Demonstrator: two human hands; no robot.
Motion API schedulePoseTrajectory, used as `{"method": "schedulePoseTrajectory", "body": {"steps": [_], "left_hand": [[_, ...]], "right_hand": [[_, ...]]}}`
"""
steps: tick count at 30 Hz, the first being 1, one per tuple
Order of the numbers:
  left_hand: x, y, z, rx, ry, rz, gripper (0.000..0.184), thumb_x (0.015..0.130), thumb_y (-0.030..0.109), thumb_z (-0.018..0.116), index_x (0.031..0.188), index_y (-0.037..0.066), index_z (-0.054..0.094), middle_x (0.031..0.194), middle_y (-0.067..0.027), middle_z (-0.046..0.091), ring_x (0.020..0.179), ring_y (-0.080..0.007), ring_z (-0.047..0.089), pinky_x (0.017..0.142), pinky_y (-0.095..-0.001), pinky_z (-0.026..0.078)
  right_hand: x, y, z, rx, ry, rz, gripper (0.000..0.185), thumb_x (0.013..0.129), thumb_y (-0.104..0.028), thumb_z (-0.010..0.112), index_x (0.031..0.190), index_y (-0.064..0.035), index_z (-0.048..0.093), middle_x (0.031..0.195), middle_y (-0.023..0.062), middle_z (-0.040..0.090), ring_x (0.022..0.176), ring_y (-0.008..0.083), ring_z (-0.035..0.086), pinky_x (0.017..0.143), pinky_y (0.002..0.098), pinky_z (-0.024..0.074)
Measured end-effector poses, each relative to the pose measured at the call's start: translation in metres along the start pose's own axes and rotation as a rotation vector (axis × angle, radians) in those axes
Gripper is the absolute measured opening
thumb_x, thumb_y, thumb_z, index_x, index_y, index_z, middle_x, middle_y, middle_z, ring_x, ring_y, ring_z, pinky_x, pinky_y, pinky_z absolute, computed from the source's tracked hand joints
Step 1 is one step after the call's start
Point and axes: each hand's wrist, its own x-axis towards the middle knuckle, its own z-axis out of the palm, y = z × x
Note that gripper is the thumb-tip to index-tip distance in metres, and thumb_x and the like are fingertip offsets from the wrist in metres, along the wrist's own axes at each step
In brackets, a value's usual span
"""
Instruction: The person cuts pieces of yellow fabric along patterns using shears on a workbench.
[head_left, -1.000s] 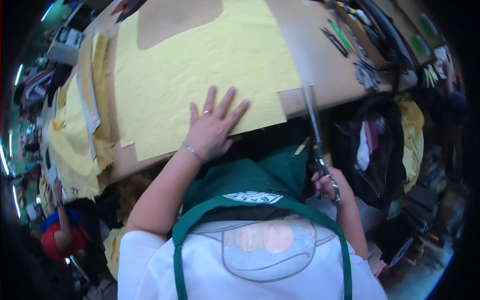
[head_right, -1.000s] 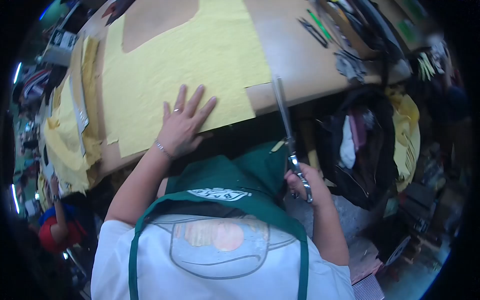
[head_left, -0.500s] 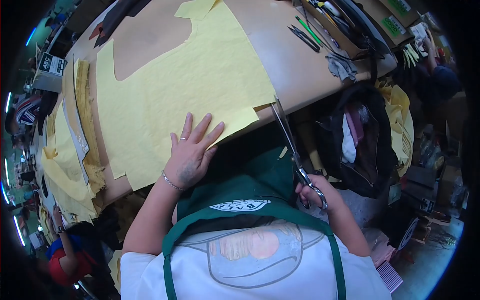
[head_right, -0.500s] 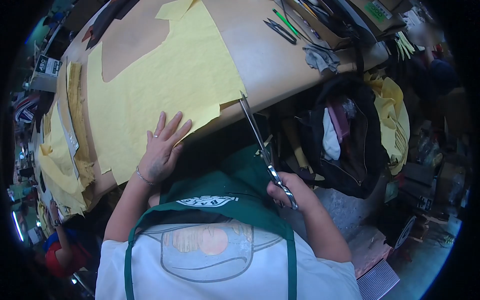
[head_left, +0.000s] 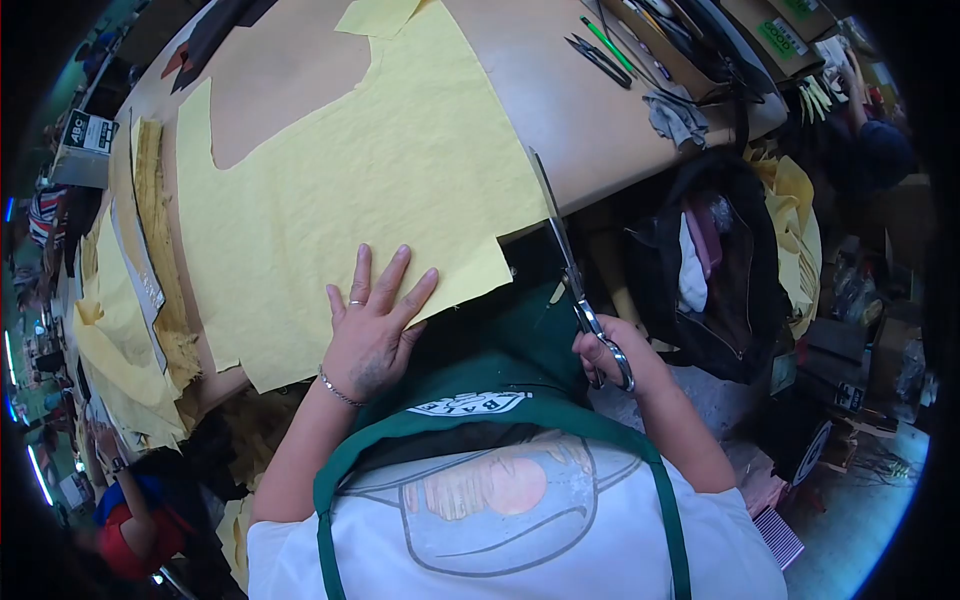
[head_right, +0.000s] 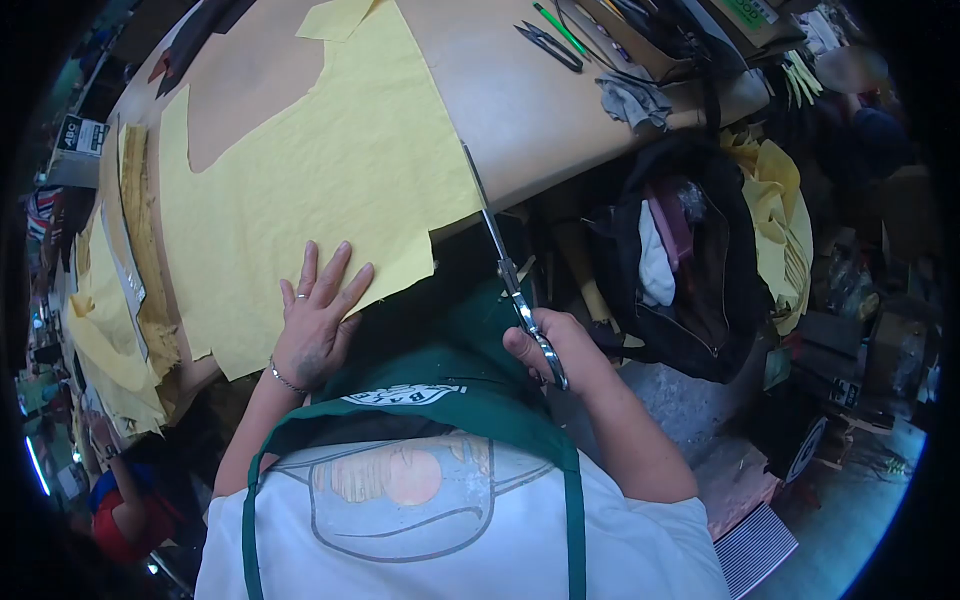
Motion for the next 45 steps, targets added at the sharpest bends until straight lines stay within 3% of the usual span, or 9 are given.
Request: {"method": "schedulePoseTrajectory", "body": {"steps": [25, 34, 45], "left_hand": [[0.0, 0.0, -0.001, -0.004, -0.01, -0.01, 0.053, 0.078, 0.011, 0.046, 0.128, 0.024, 0.036, 0.141, -0.0069, 0.018, 0.13, -0.0381, 0.004, 0.094, -0.0652, 0.01], [-0.005, 0.001, -0.005, -0.03, -0.052, 0.024, 0.052, 0.079, 0.015, 0.048, 0.129, 0.025, 0.036, 0.141, -0.0078, 0.017, 0.129, -0.0387, 0.003, 0.091, -0.0672, 0.012], [-0.014, 0.004, -0.001, -0.058, -0.047, 0.066, 0.05, 0.08, 0.02, 0.048, 0.128, 0.025, 0.036, 0.141, -0.0091, 0.016, 0.129, -0.0404, 0.003, 0.09, -0.0681, 0.013]], "right_hand": [[-0.016, -0.006, 0.008, 0.001, 0.117, 0.111, 0.061, 0.058, -0.064, 0.063, 0.063, -0.004, 0.05, 0.048, -0.0017, 0.044, 0.041, 0.0064, 0.045, 0.038, 0.0212, 0.0376], [0.003, -0.004, -0.005, 0.032, -0.055, -0.013, 0.07, 0.06, -0.074, 0.05, 0.069, -0.0047, 0.048, 0.054, 0.0011, 0.048, 0.048, 0.0092, 0.05, 0.046, 0.0238, 0.0429], [0.007, -0.015, -0.005, -0.032, -0.052, -0.034, 0.072, 0.059, -0.077, 0.048, 0.068, -0.0049, 0.048, 0.055, 0.0012, 0.048, 0.052, 0.0096, 0.051, 0.048, 0.0239, 0.0431]]}}
